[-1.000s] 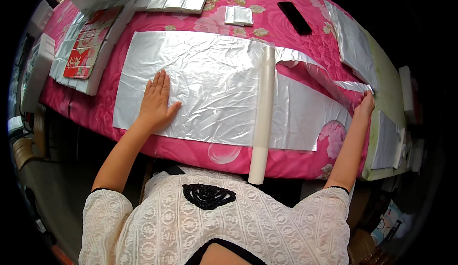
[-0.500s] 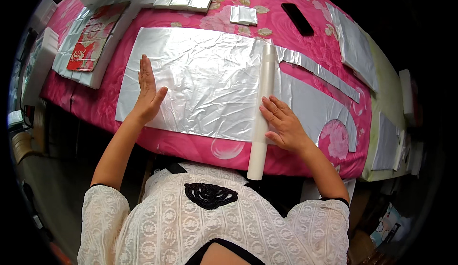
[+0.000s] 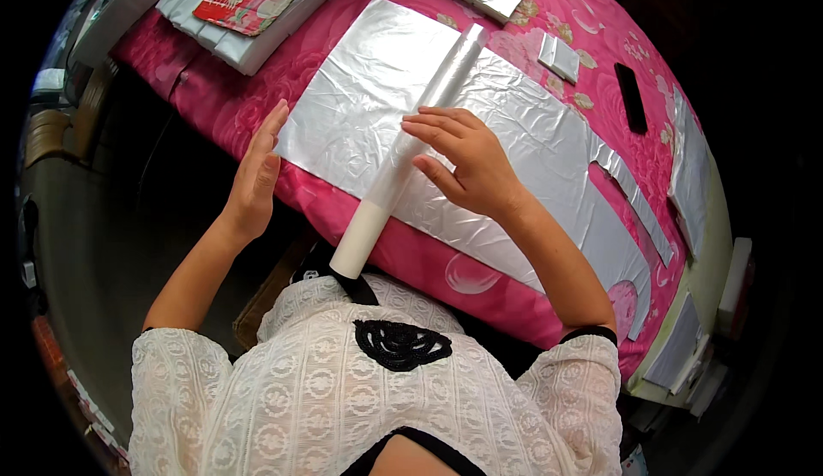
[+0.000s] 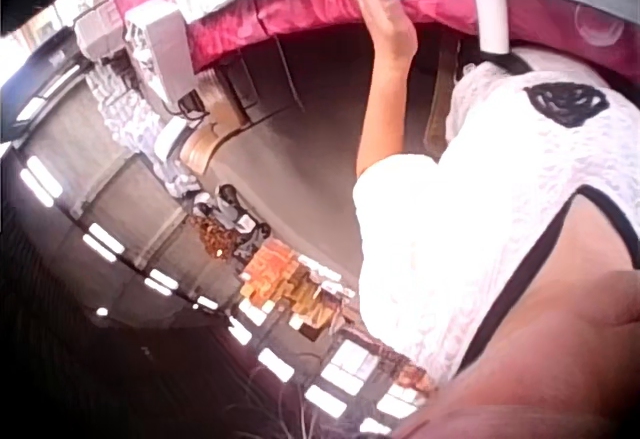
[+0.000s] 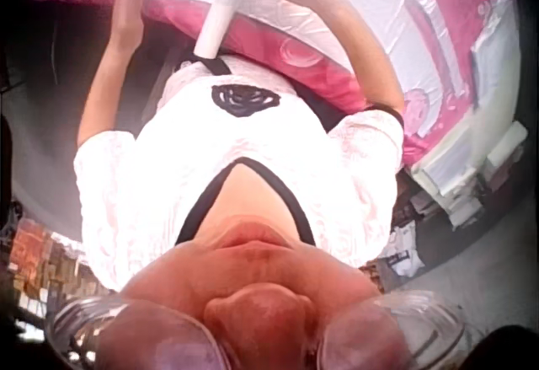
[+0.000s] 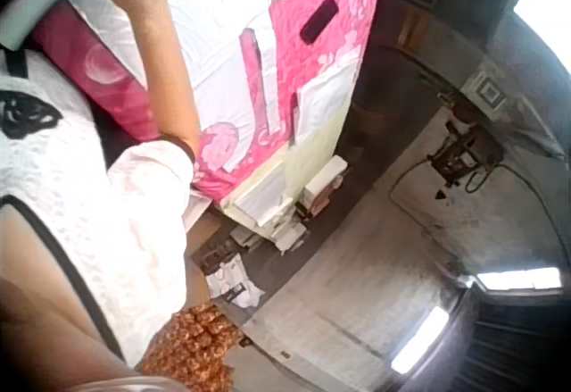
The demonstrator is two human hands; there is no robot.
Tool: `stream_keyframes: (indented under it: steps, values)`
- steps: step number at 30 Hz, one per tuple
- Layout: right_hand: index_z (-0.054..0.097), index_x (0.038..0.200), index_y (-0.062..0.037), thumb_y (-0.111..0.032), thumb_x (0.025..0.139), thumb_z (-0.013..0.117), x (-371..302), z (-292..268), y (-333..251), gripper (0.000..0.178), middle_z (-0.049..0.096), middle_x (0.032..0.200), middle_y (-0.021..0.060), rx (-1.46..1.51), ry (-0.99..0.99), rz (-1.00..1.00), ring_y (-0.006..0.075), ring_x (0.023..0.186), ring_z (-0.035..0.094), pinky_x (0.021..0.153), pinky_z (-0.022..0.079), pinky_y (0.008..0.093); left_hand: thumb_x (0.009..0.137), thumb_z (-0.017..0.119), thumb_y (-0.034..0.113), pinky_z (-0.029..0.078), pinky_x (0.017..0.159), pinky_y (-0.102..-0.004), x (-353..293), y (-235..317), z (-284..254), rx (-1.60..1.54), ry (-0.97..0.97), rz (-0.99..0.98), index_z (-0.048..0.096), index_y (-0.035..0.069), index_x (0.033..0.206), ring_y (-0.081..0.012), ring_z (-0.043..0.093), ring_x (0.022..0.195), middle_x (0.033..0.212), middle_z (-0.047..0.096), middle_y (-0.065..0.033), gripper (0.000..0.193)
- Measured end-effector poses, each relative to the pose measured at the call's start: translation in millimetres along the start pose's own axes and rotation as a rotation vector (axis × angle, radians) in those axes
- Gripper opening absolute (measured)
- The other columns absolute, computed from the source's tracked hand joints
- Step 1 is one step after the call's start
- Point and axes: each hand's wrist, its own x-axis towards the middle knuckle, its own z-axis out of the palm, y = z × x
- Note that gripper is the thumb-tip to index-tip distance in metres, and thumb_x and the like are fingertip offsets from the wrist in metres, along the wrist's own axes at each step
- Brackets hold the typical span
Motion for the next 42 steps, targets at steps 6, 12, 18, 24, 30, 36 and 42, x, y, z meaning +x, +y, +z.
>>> stream_keyframes:
  steps: [6,12,18,24,30,36,42]
  values:
    - [0.050,0.127,-0.0094,-0.040,0.090,0.046,48.5,56.0,40.0,0.049,0.048,0.133,0.0090,-0.240,-0.113,-0.091,0.0284,0.132,0.032,0.110,0.020,0.0447,0.091,0.046,0.043,0.026,0.106,-0.0405,-43.7,3.9,0.4,0.247,-0.051,-0.111,0.027,-0.006,0.136,-0.0376,0.034,0.127,0.137,0.032,-0.0250,0.069]
    - [0.054,0.124,-0.0079,-0.036,0.088,0.046,123.5,116.8,24.0,0.046,0.050,0.131,0.0098,-0.314,-0.054,-0.014,0.0279,0.132,0.032,0.111,0.015,0.0459,0.072,0.074,0.023,0.042,0.092,-0.0365,-35.8,13.3,9.7,0.435,-0.027,-0.408,0.032,-0.004,0.132,-0.0298,0.050,0.108,0.120,0.046,-0.0197,0.078]
    - [0.012,0.142,0.0020,-0.023,0.082,0.057,117.9,139.5,11.1,0.079,0.023,0.140,0.0290,0.079,0.456,0.453,0.0403,0.133,0.022,0.108,0.020,0.0457,0.071,0.075,0.020,0.051,0.077,-0.0294,-37.4,8.7,0.5,-0.386,-0.113,-0.621,0.043,-0.003,0.124,-0.0189,0.061,0.088,0.106,0.059,-0.0113,0.066]
    - [0.031,0.124,-0.0009,-0.015,0.077,0.068,89.6,74.7,-14.8,0.061,0.052,0.105,0.0139,1.736,0.667,0.626,0.0203,0.088,0.057,0.081,0.051,0.0351,0.075,0.068,0.025,0.054,0.073,-0.0328,-43.0,1.1,12.0,-1.659,-0.647,-0.659,0.042,-0.002,0.128,-0.0198,0.063,0.087,0.108,0.060,-0.0166,0.064]
    - [0.034,0.121,-0.0016,-0.020,0.075,0.071,50.4,46.7,-4.2,0.062,0.054,0.093,0.0113,1.453,0.732,0.761,0.0172,0.081,0.057,0.073,0.053,0.0328,0.065,0.081,0.034,0.052,0.057,-0.0275,-23.3,30.6,46.3,-1.005,-0.552,-0.740,0.046,-0.004,0.115,-0.0137,0.057,0.062,0.077,0.054,-0.0059,0.072]
    - [0.031,0.124,-0.0020,-0.018,0.076,0.069,19.7,32.1,-19.9,0.063,0.051,0.092,0.0098,1.527,0.855,0.663,0.0170,0.082,0.057,0.073,0.053,0.0315,0.065,0.080,0.032,0.052,0.059,-0.0289,-18.6,31.6,56.9,-1.278,-0.853,-0.873,0.048,-0.003,0.112,-0.0141,0.059,0.066,0.081,0.057,-0.0068,0.066]
    - [0.032,0.122,-0.0008,-0.021,0.076,0.070,-4.7,35.1,-14.2,0.064,0.052,0.098,0.0124,1.576,0.944,0.758,0.0183,0.084,0.058,0.074,0.053,0.0321,0.073,0.072,0.020,0.052,0.067,-0.0289,-7.9,46.4,66.2,-0.832,-0.757,-0.781,0.049,-0.001,0.114,-0.0113,0.059,0.074,0.086,0.059,-0.0060,0.052]
